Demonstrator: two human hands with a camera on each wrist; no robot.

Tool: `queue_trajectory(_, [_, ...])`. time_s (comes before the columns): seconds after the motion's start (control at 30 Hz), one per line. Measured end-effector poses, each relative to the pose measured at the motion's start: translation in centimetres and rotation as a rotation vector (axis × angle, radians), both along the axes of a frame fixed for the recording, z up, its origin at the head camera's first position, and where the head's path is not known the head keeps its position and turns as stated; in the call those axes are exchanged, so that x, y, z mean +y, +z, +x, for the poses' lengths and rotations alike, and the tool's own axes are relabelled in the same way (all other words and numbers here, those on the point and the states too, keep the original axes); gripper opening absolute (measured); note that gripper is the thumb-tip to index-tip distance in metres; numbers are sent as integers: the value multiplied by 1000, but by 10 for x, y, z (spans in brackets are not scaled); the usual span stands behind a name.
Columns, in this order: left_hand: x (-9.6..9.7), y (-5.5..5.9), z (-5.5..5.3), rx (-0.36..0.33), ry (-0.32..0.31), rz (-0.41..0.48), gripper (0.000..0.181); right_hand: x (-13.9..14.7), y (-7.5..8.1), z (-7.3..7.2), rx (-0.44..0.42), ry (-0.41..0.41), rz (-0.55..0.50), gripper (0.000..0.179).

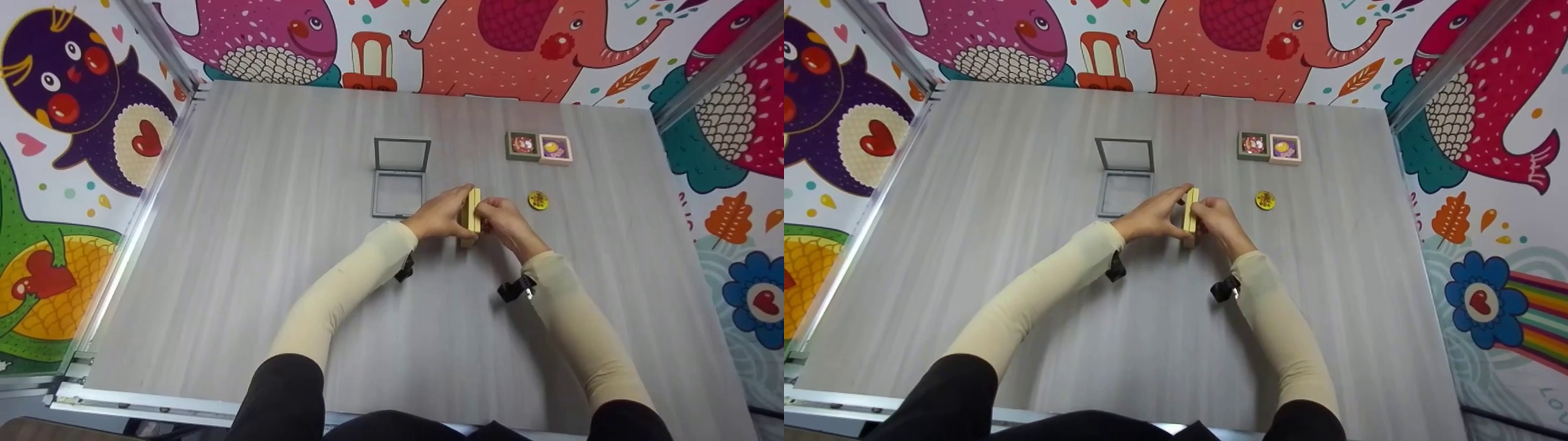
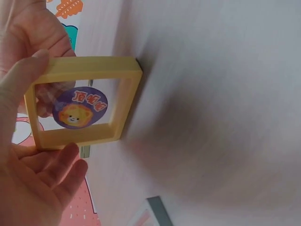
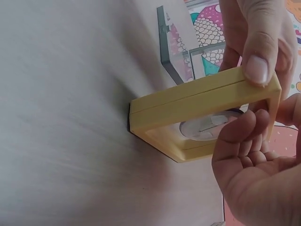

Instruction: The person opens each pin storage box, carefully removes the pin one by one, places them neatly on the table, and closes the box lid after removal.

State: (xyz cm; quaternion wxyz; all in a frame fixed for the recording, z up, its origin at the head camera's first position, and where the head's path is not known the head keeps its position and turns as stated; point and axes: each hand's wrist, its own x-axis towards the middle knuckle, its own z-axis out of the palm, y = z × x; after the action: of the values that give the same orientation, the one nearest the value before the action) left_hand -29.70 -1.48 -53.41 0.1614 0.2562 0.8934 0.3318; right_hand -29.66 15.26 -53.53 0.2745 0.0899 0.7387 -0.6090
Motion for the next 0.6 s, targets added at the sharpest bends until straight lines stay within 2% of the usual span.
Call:
queue_trajectory(0.2, [0,-3,2,-14,9,36,98,-4,-1,4,72,-10,140,10])
queue_trajectory(0.27, [0,-4,2,-21,8,50,97,-6,-1,6,134,33,233,18])
queue_trajectory(0.4, [1,-4,2,-36,18,53,98,-10,2,11,310,174,498,36])
queue_trajectory(0.47, [2,-4,2,-39,27,50,98,-12,1,13,386,211,606,43])
queue_trajectory(0.53, [2,-4,2,-42,33,47,99,-11,0,14,424,223,666,48])
queue_trajectory(0.6, [2,-4,2,-45,40,39,100,-9,-2,15,438,208,682,53])
